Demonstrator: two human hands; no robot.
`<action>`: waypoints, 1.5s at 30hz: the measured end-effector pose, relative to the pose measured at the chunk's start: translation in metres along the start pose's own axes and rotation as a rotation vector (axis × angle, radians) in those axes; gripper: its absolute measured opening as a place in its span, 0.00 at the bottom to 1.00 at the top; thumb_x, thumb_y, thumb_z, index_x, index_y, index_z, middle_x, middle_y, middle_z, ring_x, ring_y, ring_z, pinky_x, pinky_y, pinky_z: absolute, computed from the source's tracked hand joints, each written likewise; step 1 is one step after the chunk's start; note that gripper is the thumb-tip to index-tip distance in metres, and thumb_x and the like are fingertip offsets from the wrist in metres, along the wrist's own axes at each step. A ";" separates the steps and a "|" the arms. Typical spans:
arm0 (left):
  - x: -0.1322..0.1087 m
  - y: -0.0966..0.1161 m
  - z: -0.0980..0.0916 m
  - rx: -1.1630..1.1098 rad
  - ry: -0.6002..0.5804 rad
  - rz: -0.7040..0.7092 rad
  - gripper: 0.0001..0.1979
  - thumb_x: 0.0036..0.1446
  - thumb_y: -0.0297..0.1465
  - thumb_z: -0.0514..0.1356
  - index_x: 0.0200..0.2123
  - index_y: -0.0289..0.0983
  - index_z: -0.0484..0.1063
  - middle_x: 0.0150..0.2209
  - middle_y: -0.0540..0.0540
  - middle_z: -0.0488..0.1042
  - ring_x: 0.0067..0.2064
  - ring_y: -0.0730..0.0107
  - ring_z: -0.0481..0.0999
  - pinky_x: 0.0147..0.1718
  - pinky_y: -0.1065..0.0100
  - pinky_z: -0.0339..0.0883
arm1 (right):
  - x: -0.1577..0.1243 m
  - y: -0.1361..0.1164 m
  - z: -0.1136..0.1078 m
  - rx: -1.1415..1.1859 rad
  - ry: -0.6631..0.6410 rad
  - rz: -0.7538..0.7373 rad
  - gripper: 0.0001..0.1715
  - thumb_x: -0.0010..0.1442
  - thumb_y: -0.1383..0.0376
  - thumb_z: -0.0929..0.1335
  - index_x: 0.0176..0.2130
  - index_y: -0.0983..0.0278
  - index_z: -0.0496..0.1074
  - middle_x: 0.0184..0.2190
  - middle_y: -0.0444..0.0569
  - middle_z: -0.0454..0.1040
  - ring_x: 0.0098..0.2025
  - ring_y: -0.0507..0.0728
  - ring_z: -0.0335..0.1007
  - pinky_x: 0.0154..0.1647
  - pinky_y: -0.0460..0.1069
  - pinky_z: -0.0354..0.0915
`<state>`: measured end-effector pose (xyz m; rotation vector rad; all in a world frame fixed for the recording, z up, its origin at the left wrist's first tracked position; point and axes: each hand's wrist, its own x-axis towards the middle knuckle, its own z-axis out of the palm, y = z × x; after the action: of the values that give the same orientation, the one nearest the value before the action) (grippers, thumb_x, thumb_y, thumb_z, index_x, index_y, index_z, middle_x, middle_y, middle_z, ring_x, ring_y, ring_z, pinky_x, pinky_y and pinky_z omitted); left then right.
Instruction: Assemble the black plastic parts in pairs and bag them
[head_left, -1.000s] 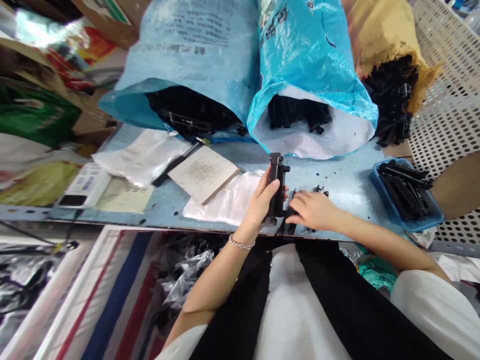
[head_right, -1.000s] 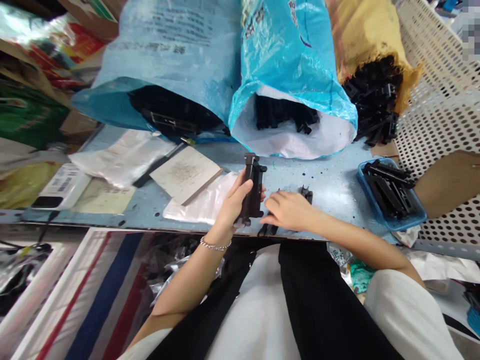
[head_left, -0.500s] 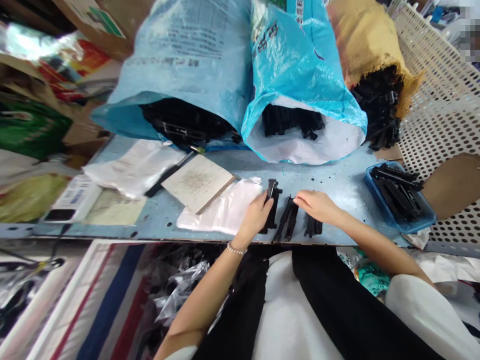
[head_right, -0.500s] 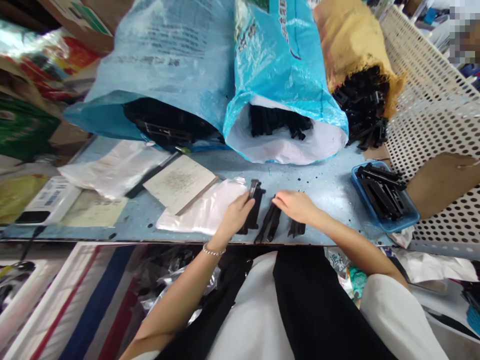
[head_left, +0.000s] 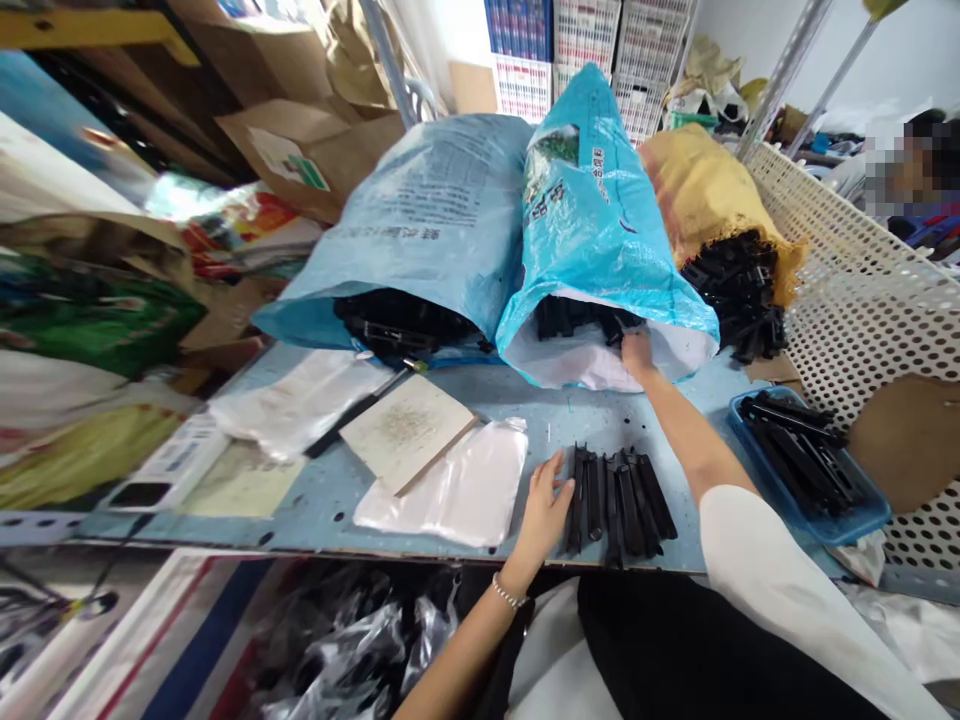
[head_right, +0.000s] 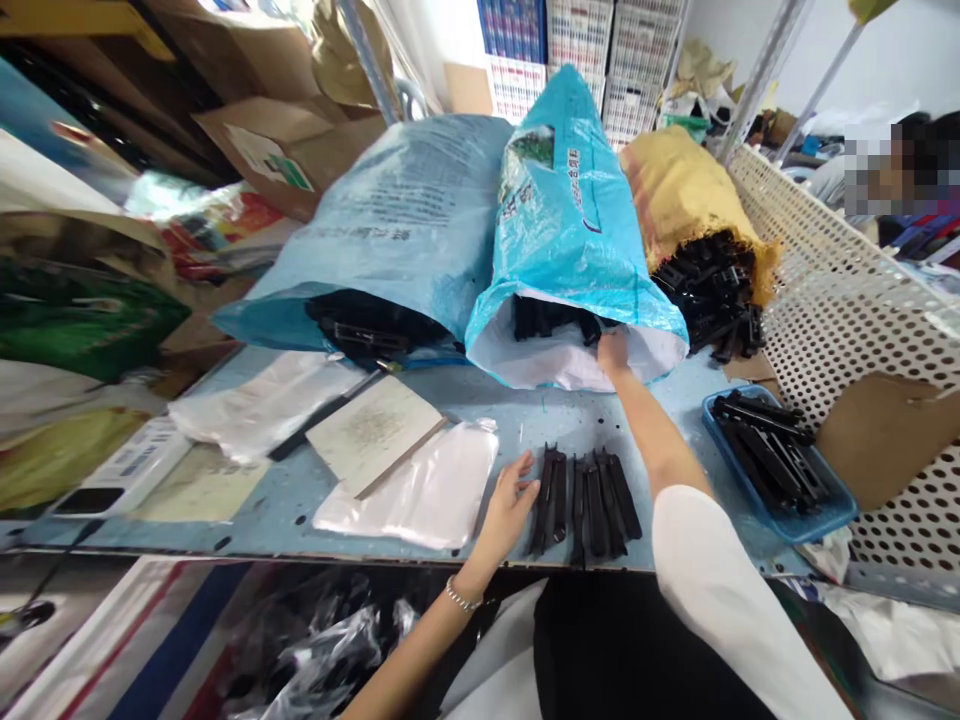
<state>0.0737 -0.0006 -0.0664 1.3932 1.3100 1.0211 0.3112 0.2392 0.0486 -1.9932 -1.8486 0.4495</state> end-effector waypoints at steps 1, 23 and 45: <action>0.003 0.002 -0.008 -0.039 0.006 -0.012 0.25 0.62 0.34 0.59 0.62 0.40 0.67 0.55 0.37 0.72 0.58 0.54 0.73 0.57 0.49 0.69 | -0.006 0.005 -0.002 0.088 -0.005 0.029 0.13 0.67 0.70 0.60 0.42 0.72 0.72 0.41 0.61 0.76 0.47 0.59 0.71 0.52 0.55 0.67; 0.016 0.108 -0.013 -0.330 -0.102 -0.061 0.31 0.64 0.59 0.48 0.53 0.39 0.64 0.33 0.46 0.74 0.30 0.64 0.76 0.30 0.62 0.71 | -0.192 -0.043 -0.019 0.004 -0.033 -0.620 0.23 0.72 0.51 0.60 0.36 0.62 0.71 0.35 0.57 0.73 0.43 0.64 0.67 0.45 0.59 0.65; 0.091 0.062 -0.026 0.137 0.013 -0.111 0.14 0.65 0.45 0.56 0.37 0.39 0.67 0.30 0.48 0.73 0.34 0.61 0.78 0.35 0.63 0.72 | -0.171 -0.025 0.043 -0.116 -0.266 -0.516 0.19 0.74 0.56 0.61 0.37 0.62 0.73 0.33 0.48 0.77 0.34 0.55 0.71 0.36 0.49 0.61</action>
<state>0.0690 0.0924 -0.0029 1.3996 1.4731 0.8814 0.2553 0.0733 0.0189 -1.4848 -2.5008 0.4725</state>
